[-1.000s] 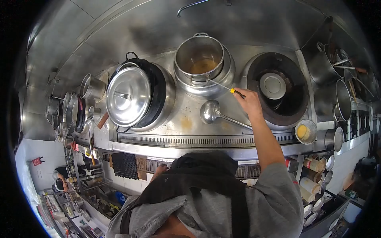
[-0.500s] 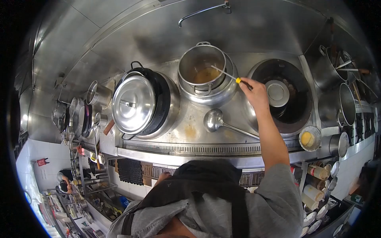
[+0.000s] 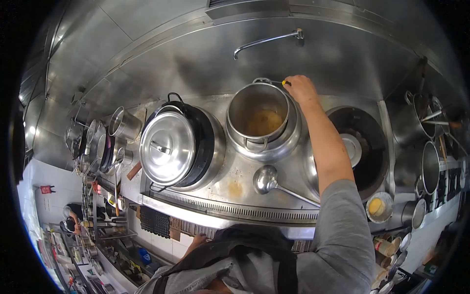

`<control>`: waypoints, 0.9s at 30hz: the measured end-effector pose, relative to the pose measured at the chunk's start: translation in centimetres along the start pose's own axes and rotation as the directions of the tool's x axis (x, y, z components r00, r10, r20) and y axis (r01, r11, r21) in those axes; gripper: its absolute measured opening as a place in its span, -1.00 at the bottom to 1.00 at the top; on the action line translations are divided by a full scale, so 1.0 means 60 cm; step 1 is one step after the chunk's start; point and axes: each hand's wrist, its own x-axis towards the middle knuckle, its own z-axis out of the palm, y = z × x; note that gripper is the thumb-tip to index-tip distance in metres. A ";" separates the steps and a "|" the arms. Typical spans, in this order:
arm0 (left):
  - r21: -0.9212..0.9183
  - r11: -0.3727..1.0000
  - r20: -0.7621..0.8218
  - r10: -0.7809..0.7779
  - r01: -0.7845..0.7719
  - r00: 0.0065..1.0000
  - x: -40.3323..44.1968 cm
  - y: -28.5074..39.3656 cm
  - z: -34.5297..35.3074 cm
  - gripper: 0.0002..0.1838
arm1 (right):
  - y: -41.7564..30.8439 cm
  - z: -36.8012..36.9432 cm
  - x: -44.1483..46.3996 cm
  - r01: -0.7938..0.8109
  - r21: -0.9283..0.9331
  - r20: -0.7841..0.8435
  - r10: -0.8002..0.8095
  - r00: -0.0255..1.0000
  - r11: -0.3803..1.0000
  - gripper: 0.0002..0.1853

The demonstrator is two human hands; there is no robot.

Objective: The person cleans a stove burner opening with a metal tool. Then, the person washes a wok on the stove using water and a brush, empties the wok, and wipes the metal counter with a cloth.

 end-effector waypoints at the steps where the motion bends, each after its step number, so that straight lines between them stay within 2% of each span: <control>1: -0.021 0.999 0.008 0.045 -0.044 0.999 0.003 -0.017 0.011 -0.71 | 0.000 0.008 0.020 0.039 -0.019 0.062 -0.038 0.997 0.999 -0.77; 2: -0.042 0.995 0.014 0.088 -0.088 0.996 0.020 -0.036 0.024 -0.72 | -0.002 0.013 0.039 0.048 -0.023 0.065 -0.046 0.997 0.999 -0.77; 4: -0.048 0.998 -0.023 0.034 -0.035 0.999 -0.015 -0.001 0.039 -0.72 | -0.006 0.028 0.066 0.008 -0.101 0.258 0.019 0.966 0.995 -0.78; 5: -0.044 0.999 -0.064 -0.022 0.020 0.998 -0.044 0.025 0.042 -0.71 | -0.002 0.037 0.076 0.010 -0.102 0.271 0.018 0.962 0.995 -0.78; 8: -0.106 0.993 -0.047 -0.051 0.045 0.998 -0.043 0.019 0.054 -0.70 | 0.003 0.049 0.090 0.019 -0.126 0.349 0.026 0.937 0.992 -0.81; 10: -0.098 0.991 -0.027 -0.091 0.088 0.995 -0.063 0.047 0.054 -0.68 | -0.010 0.016 0.092 0.090 -0.245 0.464 0.036 0.885 0.965 -0.83; 12: -0.158 0.981 -0.049 -0.124 0.115 0.991 -0.078 0.058 0.052 -0.67 | 0.016 0.002 0.076 0.117 -0.254 0.493 0.024 0.870 0.960 -0.83; 13: -0.061 0.994 -0.026 -0.091 0.089 0.996 -0.071 0.056 0.049 -0.66 | 0.029 -0.010 0.061 0.180 -0.224 0.518 -0.040 0.854 0.958 -0.82; 14: -0.056 0.994 -0.024 -0.094 0.092 0.995 -0.067 0.051 0.049 -0.66 | 0.037 -0.020 0.047 0.243 -0.194 0.539 -0.104 0.836 0.950 -0.81; 18: -0.046 0.994 -0.012 -0.100 0.100 0.995 -0.053 0.038 0.053 -0.69 | 0.038 -0.062 -0.071 0.119 -0.177 0.467 -0.023 0.884 0.977 -0.79; 20: -0.012 0.998 0.012 -0.069 0.070 0.998 -0.036 0.032 0.047 -0.73 | 0.037 -0.079 -0.128 0.024 -0.011 0.462 -0.016 0.887 1.000 -0.77; 21: -0.109 0.992 0.066 -0.058 0.065 0.996 -0.025 0.024 0.040 -0.74 | 0.029 -0.087 -0.153 0.013 0.017 0.464 -0.020 0.885 1.000 -0.76; 22: -0.067 0.997 0.027 -0.040 0.042 0.999 -0.010 0.019 0.039 -0.72 | 0.017 -0.095 -0.177 0.003 0.046 0.465 -0.024 0.885 0.999 -0.75; 23: -0.047 0.998 0.015 -0.045 0.045 0.999 0.007 0.019 0.035 -0.71 | 0.004 -0.098 -0.201 -0.080 0.069 0.468 0.039 0.883 0.994 -0.75; 24: -0.026 0.998 0.003 -0.049 0.049 0.999 0.022 0.018 0.031 -0.69 | 0.004 -0.091 -0.223 -0.065 0.145 0.456 -0.008 0.890 0.987 -0.75; 25: 0.110 0.994 -0.015 -0.016 0.018 1.000 0.016 0.033 0.024 -0.64 | -0.004 -0.086 -0.246 -0.063 0.180 0.439 -0.023 0.898 0.982 -0.75; 26: 0.427 0.880 0.058 0.201 -0.206 0.978 0.051 0.013 0.013 -0.59 | -0.013 -0.081 -0.266 -0.062 0.217 0.426 -0.038 0.904 0.974 -0.75; 27: 0.108 0.991 -0.002 0.073 -0.073 0.997 0.082 -0.010 0.015 -0.55 | -0.020 -0.075 -0.281 -0.075 0.219 0.429 -0.027 0.903 0.973 -0.75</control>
